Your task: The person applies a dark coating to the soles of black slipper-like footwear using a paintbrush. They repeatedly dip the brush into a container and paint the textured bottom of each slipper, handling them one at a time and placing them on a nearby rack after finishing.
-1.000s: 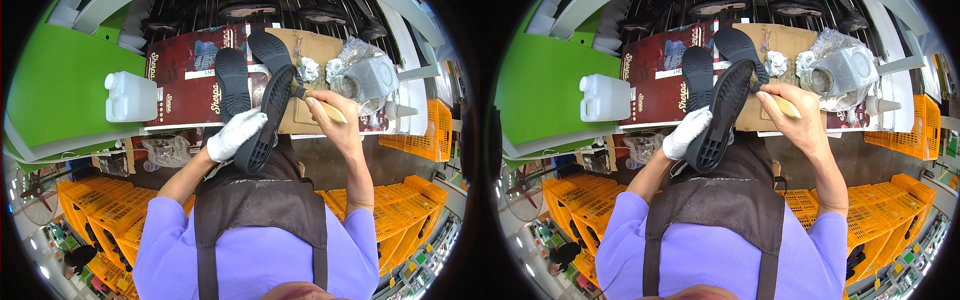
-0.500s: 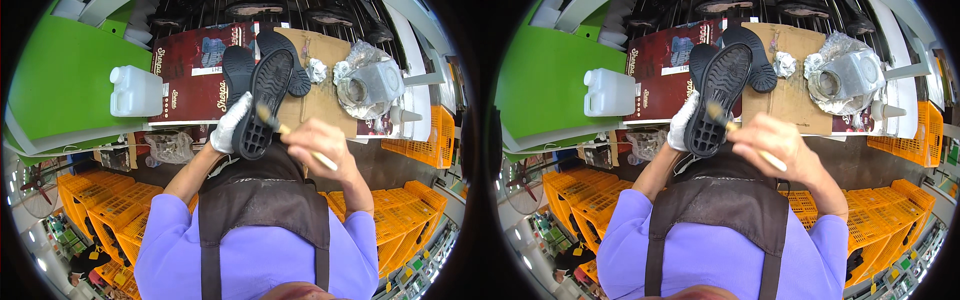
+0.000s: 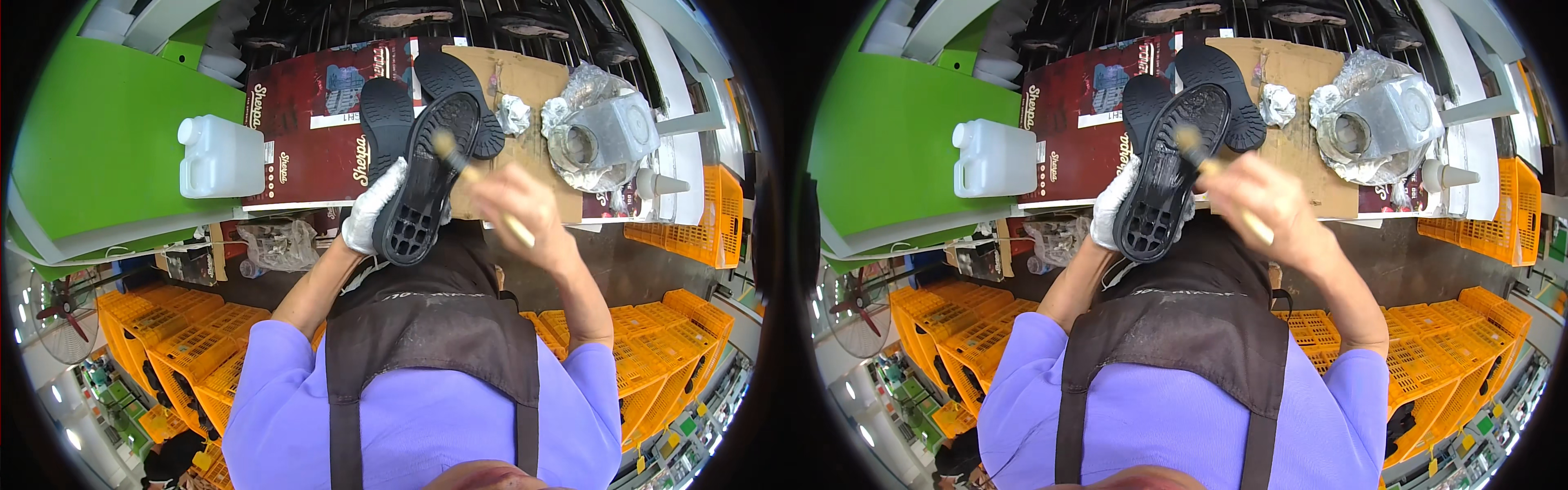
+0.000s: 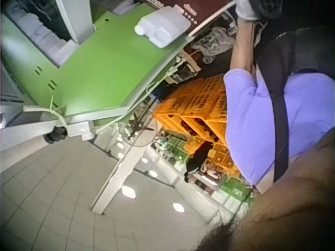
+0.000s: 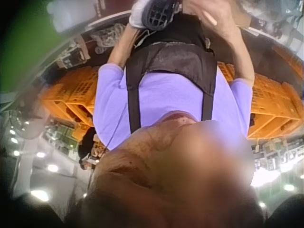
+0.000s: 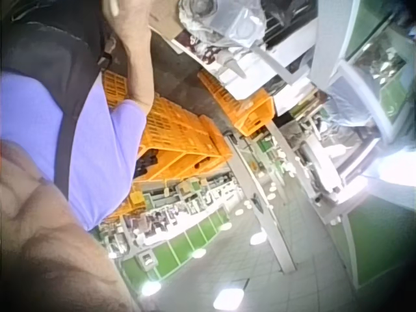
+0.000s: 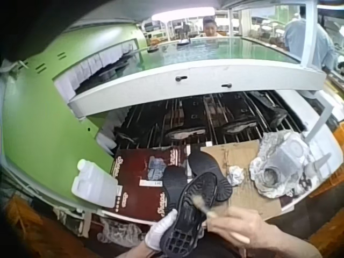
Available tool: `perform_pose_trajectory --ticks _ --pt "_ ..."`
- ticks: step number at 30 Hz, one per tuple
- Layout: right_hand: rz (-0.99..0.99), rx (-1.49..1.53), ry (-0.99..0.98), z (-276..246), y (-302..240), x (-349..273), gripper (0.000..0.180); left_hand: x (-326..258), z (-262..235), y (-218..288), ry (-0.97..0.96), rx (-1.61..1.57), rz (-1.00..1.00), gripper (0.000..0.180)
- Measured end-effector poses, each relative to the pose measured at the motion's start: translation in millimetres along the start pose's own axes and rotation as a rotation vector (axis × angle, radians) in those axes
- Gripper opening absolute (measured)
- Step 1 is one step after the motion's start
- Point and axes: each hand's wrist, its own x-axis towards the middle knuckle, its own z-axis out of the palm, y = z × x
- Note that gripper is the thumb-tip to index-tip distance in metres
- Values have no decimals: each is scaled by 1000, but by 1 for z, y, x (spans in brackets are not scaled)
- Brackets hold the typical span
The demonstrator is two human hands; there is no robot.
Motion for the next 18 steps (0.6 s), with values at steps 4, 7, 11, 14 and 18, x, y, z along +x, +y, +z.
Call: perform_pose_trajectory --ticks 4,7,11,14,18 --pt "-34 439 -200 -14 -11 7 22 0 3 1 23 14 44 53" --pt "18 147 -6 -20 19 16 19 -5 5 2 -118 -9 -33 50" --pt "74 -84 125 -13 28 13 18 -3 8 0 -29 -6 -10 46" --pt "152 10 116 -5 14 8 14 -3 7 0 23 192 34 41" --pt "642 515 22 -22 -9 13 16 -4 11 -3 101 230 105 39"
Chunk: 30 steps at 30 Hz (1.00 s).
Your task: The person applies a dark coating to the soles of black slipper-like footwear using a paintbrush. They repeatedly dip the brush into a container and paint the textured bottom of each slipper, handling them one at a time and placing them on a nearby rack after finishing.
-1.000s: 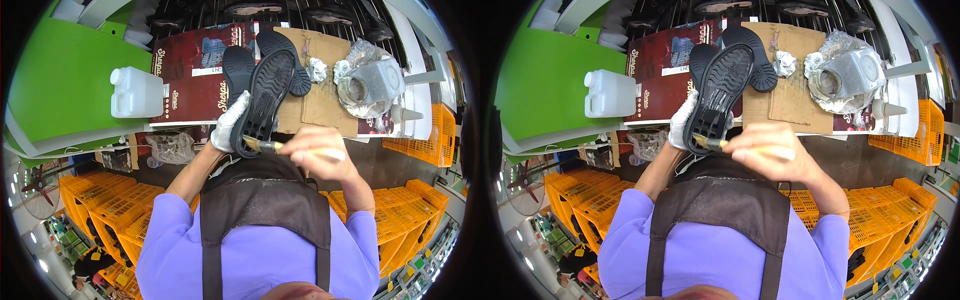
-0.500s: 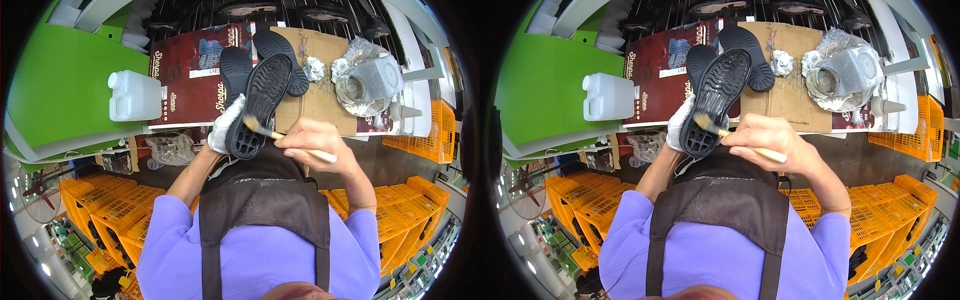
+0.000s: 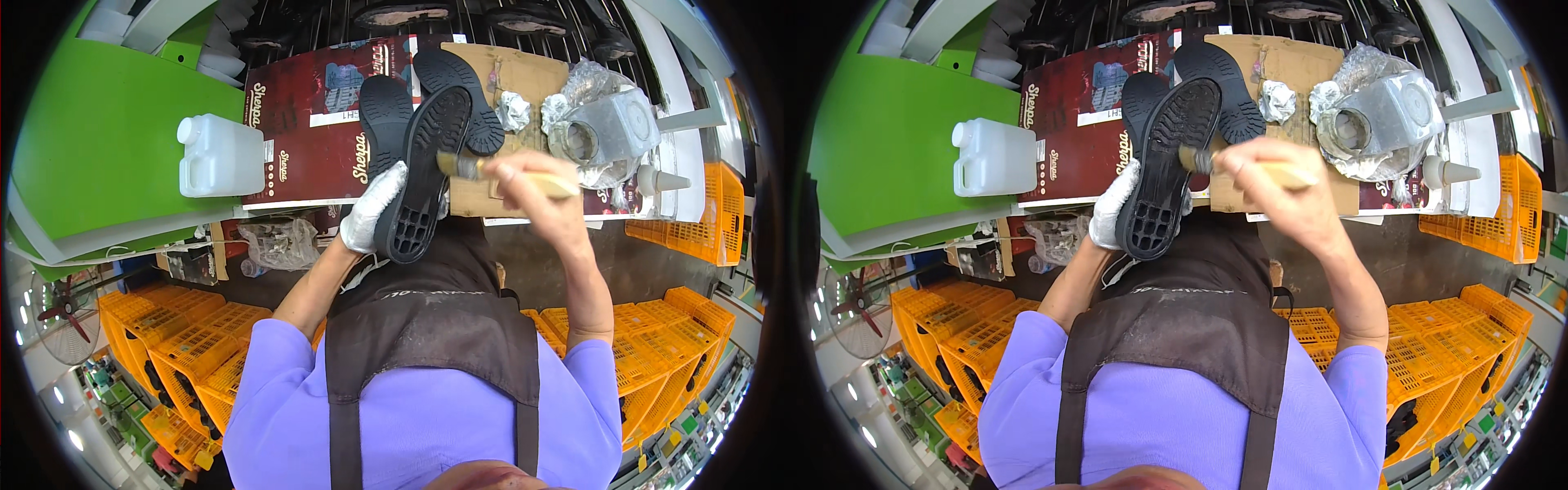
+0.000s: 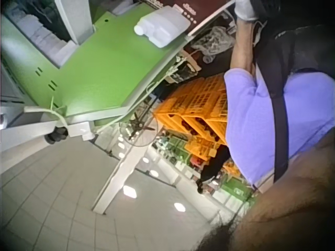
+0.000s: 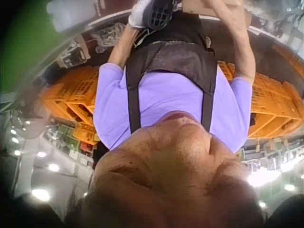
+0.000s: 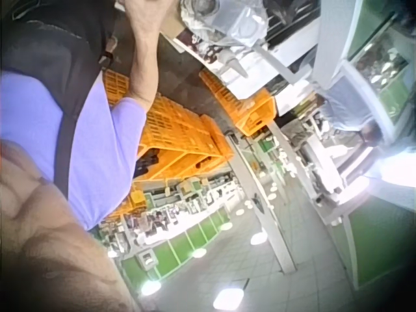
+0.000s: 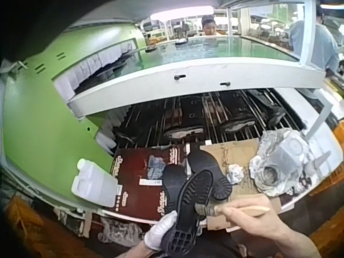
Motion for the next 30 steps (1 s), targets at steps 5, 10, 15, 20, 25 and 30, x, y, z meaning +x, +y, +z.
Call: perform_pose_trajectory --ticks 5,10,15,20,25,30 --pt "-391 -372 205 7 14 13 12 3 -2 0 -60 154 34 44" --pt "-122 -71 -92 7 -9 -5 11 4 -12 -3 -11 238 82 55" --pt "-495 -442 202 11 8 16 8 6 -8 -5 -69 90 11 40" --pt "-636 -469 -160 39 -2 -24 14 11 -6 0 31 88 148 49" --pt "-516 -100 -356 33 3 -14 11 13 -16 0 -54 123 108 46" --pt "125 8 -249 2 -13 31 29 12 -12 -4 -16 325 164 43"
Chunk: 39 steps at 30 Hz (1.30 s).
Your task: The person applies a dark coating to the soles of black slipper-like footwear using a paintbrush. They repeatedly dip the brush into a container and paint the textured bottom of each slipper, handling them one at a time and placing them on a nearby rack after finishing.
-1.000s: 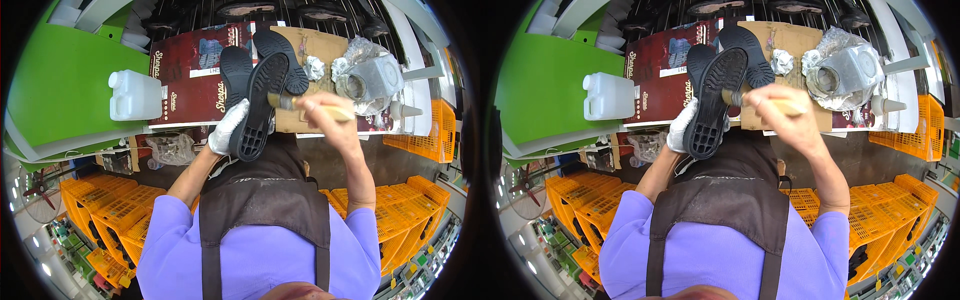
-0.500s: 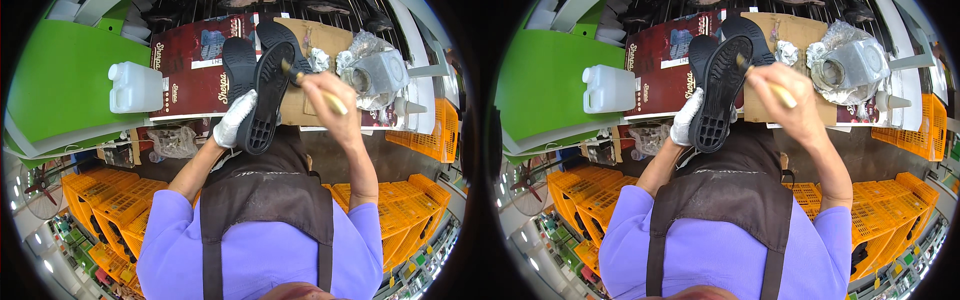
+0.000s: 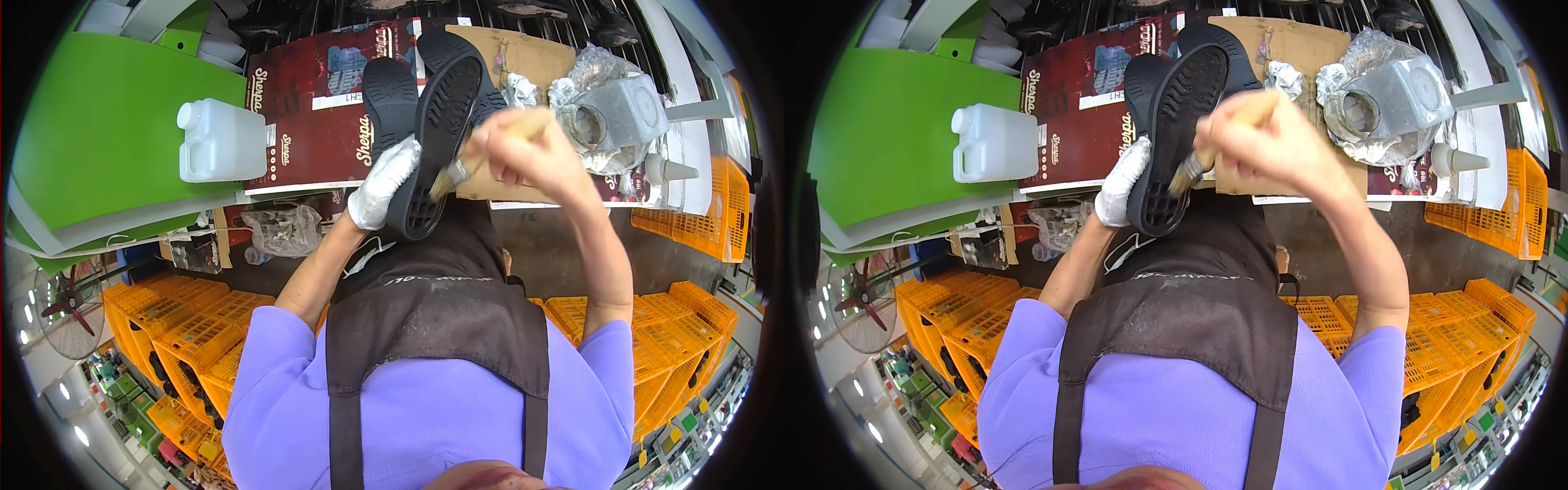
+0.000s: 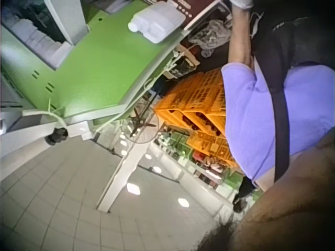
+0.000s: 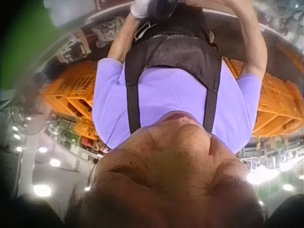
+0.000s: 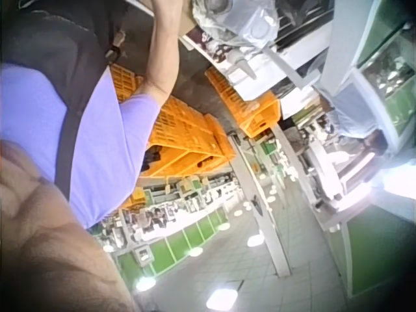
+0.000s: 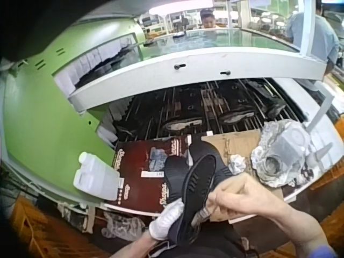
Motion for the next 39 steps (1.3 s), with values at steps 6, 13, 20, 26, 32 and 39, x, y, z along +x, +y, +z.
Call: perform_pose_trajectory --ticks 6,13,20,26,32,39 --pt "-568 -472 354 -15 12 19 16 -7 2 2 -97 -270 -83 59" --pt "-836 -545 -169 28 22 -26 26 3 -16 -4 -43 -532 -39 52" --pt "-726 -701 74 -12 41 1 27 2 -7 4 -158 -604 -255 57" --pt "-731 -705 -73 0 36 -8 28 5 -13 -2 -196 -795 -225 67" --pt "-730 -609 -297 18 15 -24 26 13 -1 4 -103 -662 -112 57" --pt "-767 -514 -412 23 11 -25 25 14 -2 2 -93 -616 -148 61"
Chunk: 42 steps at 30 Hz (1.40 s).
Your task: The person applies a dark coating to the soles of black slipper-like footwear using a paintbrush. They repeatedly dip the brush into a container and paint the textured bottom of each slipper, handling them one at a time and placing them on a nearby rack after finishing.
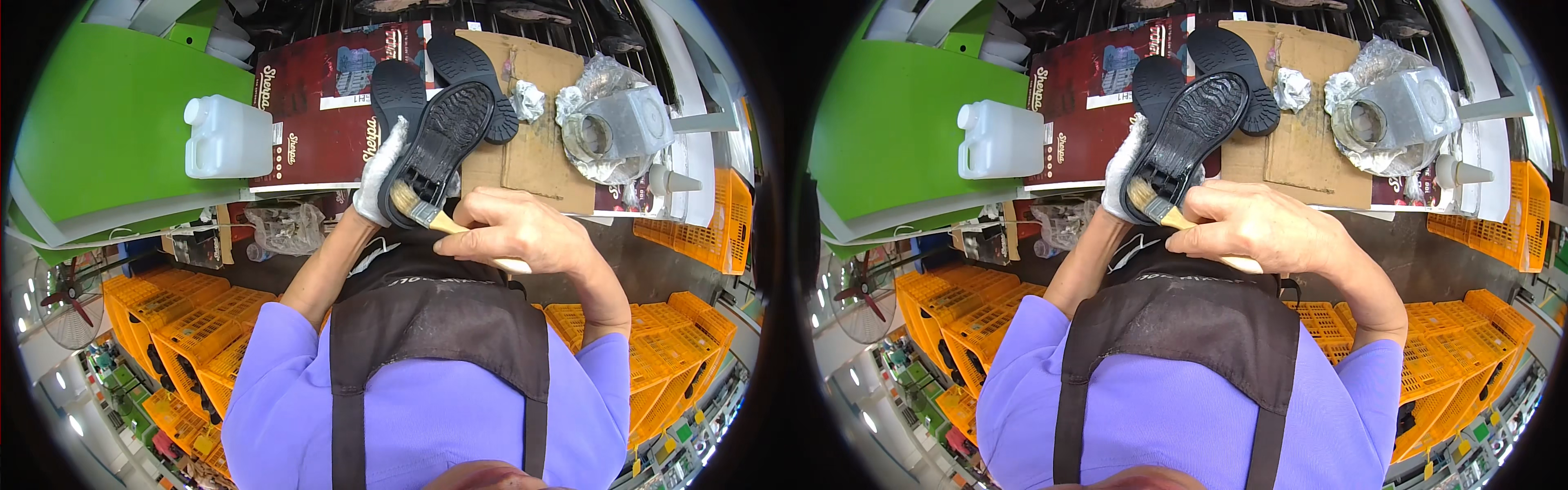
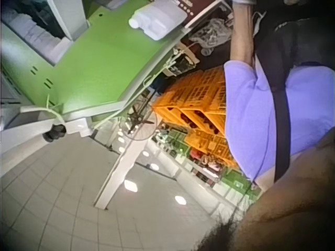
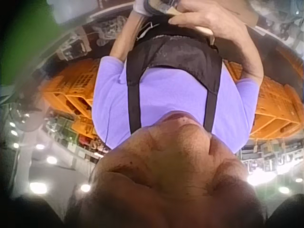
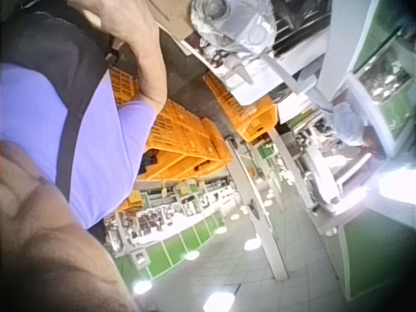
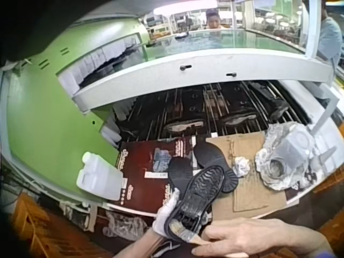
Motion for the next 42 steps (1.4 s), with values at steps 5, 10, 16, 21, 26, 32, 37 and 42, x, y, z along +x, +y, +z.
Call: perform_pose_trajectory --ticks 5,10,16,21,26,32,37,42 --pt "40 232 248 -9 9 -6 14 -1 16 -2 243 -99 18 66" --pt "494 493 827 4 18 -14 18 -4 8 -1 205 -46 -68 67" --pt "548 820 948 35 26 -5 19 0 7 -5 78 -57 -16 68" --pt "549 870 799 37 14 -3 19 3 8 -7 99 -69 106 59" --pt "658 823 629 25 7 -1 20 3 6 -7 21 -127 55 57" --pt "687 770 407 7 7 4 20 0 28 -7 59 -352 -61 57" --pt "660 726 245 -5 6 15 20 -4 10 -9 15 -253 -253 57" --pt "633 704 47 -20 11 29 21 -5 -7 -10 -24 -53 -358 44"
